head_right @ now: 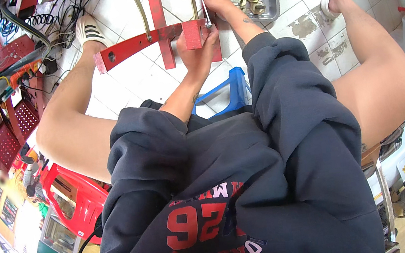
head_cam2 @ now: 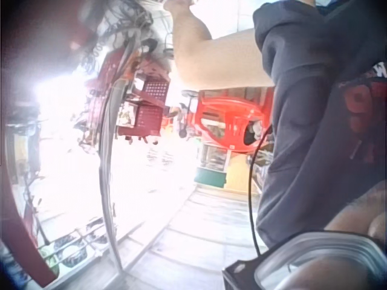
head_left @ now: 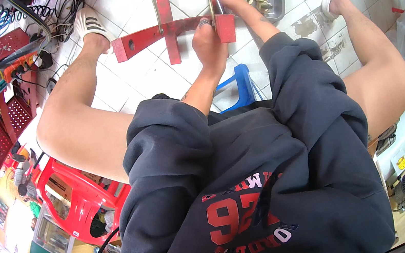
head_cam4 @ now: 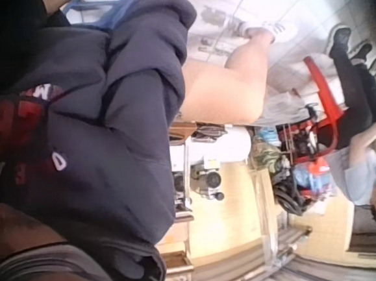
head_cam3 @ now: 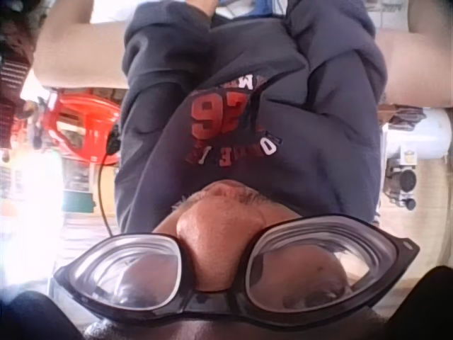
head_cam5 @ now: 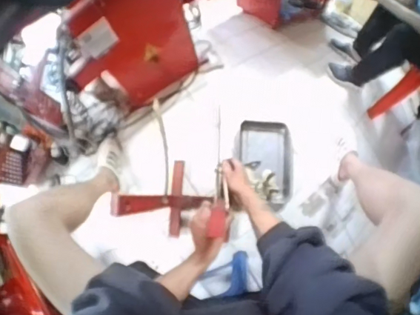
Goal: The person sits on the floor and assembles a mechanical linkage using a red metal jig. They insert a bolt into the jig, place a brass-colored metal arm over it, and secure the assembly with a nut. The person then uses a wrench to tighten the nut on the arm.
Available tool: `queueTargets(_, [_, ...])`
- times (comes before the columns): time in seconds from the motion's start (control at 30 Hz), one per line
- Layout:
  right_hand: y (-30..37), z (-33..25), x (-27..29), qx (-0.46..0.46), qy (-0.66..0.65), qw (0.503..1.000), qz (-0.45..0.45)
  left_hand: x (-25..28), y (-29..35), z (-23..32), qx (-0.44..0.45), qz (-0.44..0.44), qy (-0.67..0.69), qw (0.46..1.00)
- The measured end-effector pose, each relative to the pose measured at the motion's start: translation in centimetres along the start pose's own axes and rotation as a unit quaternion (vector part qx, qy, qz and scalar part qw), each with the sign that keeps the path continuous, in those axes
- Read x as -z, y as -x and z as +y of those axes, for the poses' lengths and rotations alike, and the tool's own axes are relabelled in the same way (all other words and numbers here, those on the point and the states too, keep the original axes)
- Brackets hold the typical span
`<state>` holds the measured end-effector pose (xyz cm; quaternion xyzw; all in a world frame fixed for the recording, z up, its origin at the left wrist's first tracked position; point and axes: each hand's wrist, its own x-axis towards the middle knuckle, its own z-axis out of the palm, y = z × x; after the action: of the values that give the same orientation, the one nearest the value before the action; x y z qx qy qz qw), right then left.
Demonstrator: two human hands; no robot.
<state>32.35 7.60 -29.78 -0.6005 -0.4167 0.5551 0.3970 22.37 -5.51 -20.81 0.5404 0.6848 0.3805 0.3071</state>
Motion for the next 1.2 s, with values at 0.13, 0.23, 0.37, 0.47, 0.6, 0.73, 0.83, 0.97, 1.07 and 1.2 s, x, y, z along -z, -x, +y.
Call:
queueTargets(0.13, [0.5,1.3,0.2,-0.007,0.053,0.999,-0.007,-0.4,-0.1,-0.5,0.02,-0.004,-0.019,1.0])
queueTargets(0.23, [1.8,3.1,0.5,-0.003,0.108,0.994,-0.007,-0.6,-0.2,-0.7,-0.011,0.014,-0.049,0.999])
queueTargets(0.37, [5.3,5.9,0.3,0.024,0.129,0.991,0.037,-0.2,0.1,0.3,0.022,0.019,-0.013,0.999])
queueTargets(0.47, [6.9,7.2,1.2,0.052,0.169,0.983,-0.043,-0.7,0.1,0.2,0.013,0.033,-0.001,0.999])
queueTargets(0.6, [8.3,6.7,1.9,0.095,0.286,0.951,-0.065,-0.2,0.4,0.7,0.034,0.018,0.011,0.999])
queueTargets(0.73, [8.6,10.6,1.5,0.181,0.26,0.946,-0.069,-0.6,0.5,0.3,0.013,0.027,0.037,0.999])
queueTargets(0.83, [8.4,10.8,1.6,0.146,0.249,0.955,-0.067,-0.8,0.4,0.4,0.01,0.026,0.046,0.999])
queueTargets(0.97, [7.5,7.3,2.2,-0.038,0.07,0.992,-0.099,0.0,0.4,0.5,0.005,-0.005,0.018,1.0])
queueTargets(1.07, [4.5,5.8,4.0,-0.255,-0.067,0.953,-0.147,-0.3,0.4,0.6,0.016,-0.015,0.029,0.999])
queueTargets(1.2, [3.6,2.8,2.8,-0.201,0.12,0.963,-0.134,-0.2,0.6,0.9,0.041,-0.019,0.068,0.997])
